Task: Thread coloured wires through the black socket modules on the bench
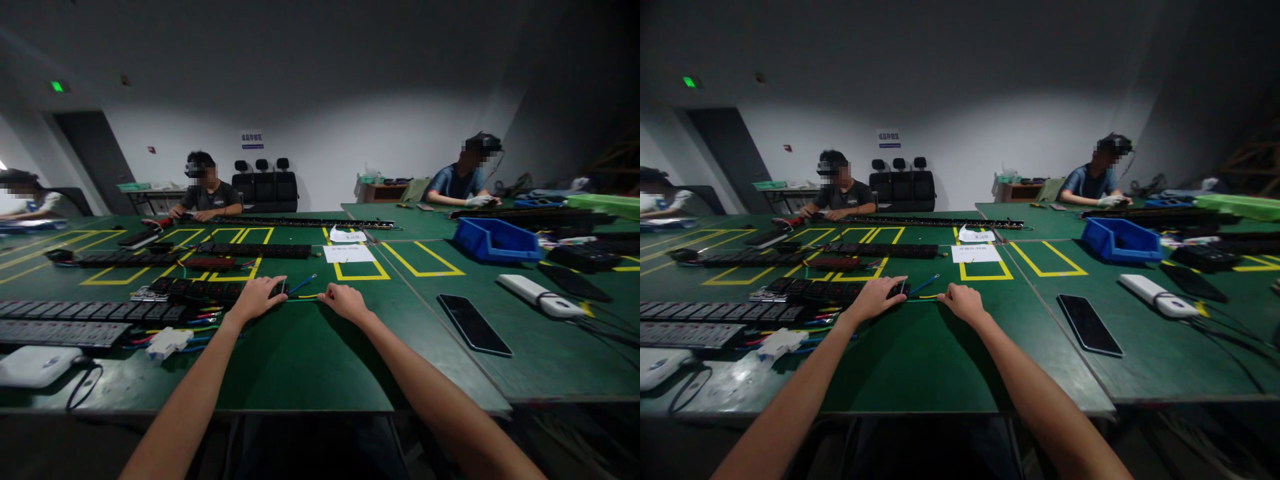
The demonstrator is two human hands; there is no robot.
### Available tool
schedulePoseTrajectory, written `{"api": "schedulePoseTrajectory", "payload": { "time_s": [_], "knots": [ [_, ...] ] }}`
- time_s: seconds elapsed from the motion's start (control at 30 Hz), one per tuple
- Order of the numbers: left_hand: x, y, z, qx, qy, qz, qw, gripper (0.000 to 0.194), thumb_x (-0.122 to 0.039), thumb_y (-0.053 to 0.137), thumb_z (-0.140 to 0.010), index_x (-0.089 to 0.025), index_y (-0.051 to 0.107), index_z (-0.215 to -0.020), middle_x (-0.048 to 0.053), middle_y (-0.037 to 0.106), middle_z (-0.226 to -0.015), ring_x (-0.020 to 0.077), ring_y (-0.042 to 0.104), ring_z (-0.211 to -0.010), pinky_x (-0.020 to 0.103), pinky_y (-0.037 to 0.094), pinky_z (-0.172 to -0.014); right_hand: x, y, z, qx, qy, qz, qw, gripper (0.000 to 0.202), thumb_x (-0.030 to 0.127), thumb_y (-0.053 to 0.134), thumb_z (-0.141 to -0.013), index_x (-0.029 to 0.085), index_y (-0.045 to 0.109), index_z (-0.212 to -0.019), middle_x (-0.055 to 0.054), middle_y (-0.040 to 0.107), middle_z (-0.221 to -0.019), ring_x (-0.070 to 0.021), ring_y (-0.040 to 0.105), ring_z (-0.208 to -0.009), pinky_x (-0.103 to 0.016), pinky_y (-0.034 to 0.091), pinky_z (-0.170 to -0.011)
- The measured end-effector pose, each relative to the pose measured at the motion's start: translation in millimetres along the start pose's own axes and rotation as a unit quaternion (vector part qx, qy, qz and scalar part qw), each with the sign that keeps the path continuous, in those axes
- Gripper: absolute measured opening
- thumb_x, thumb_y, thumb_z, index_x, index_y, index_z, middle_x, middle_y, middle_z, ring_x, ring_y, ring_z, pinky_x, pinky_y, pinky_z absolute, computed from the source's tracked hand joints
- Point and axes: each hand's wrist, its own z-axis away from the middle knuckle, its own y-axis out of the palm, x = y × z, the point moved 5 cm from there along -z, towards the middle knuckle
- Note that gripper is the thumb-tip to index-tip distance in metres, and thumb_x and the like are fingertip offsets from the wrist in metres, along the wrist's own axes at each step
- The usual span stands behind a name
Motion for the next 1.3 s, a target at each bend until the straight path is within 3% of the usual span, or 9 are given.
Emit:
{"api": "schedulePoseTrajectory", "payload": {
  "time_s": [0.23,0.47,1.3],
  "knots": [
    [1,-1.3,1,-0.002,-0.001,0.005,1.0,0.073,-0.062,0.044,-0.101,-0.028,0.025,-0.163,0.008,0.07,-0.105,0.0285,0.065,-0.098,0.039,0.044,-0.09,0,0,0,0.002,-0.002,0.0,1.0,0.042,0.061,0.047,-0.101,0.024,0.067,-0.1,-0.007,0.075,-0.1,-0.0237,0.07,-0.091,-0.028,0.041,-0.069],
    [2,3.1,0,0.007,0.012,0.027,1.0,0.051,-0.055,0.052,-0.102,-0.021,0.058,-0.138,0.011,0.066,-0.124,0.0267,0.063,-0.112,0.049,0.047,-0.099,0,-1,1,0.001,-0.002,0.0,1.0,0.041,0.061,0.047,-0.101,0.024,0.066,-0.1,-0.007,0.074,-0.099,-0.0231,0.07,-0.091,-0.027,0.04,-0.068],
    [15,4.6,-5,0.05,0.01,0.138,0.989,0.039,-0.047,0.065,-0.097,-0.018,0.066,-0.124,0.011,0.063,-0.137,0.0282,0.06,-0.125,0.054,0.046,-0.108,-1,1,0,-0.002,0.001,0.0,1.0,0.042,0.061,0.047,-0.1,0.025,0.067,-0.102,-0.007,0.075,-0.1,-0.0244,0.07,-0.091,-0.029,0.042,-0.071]
  ]
}}
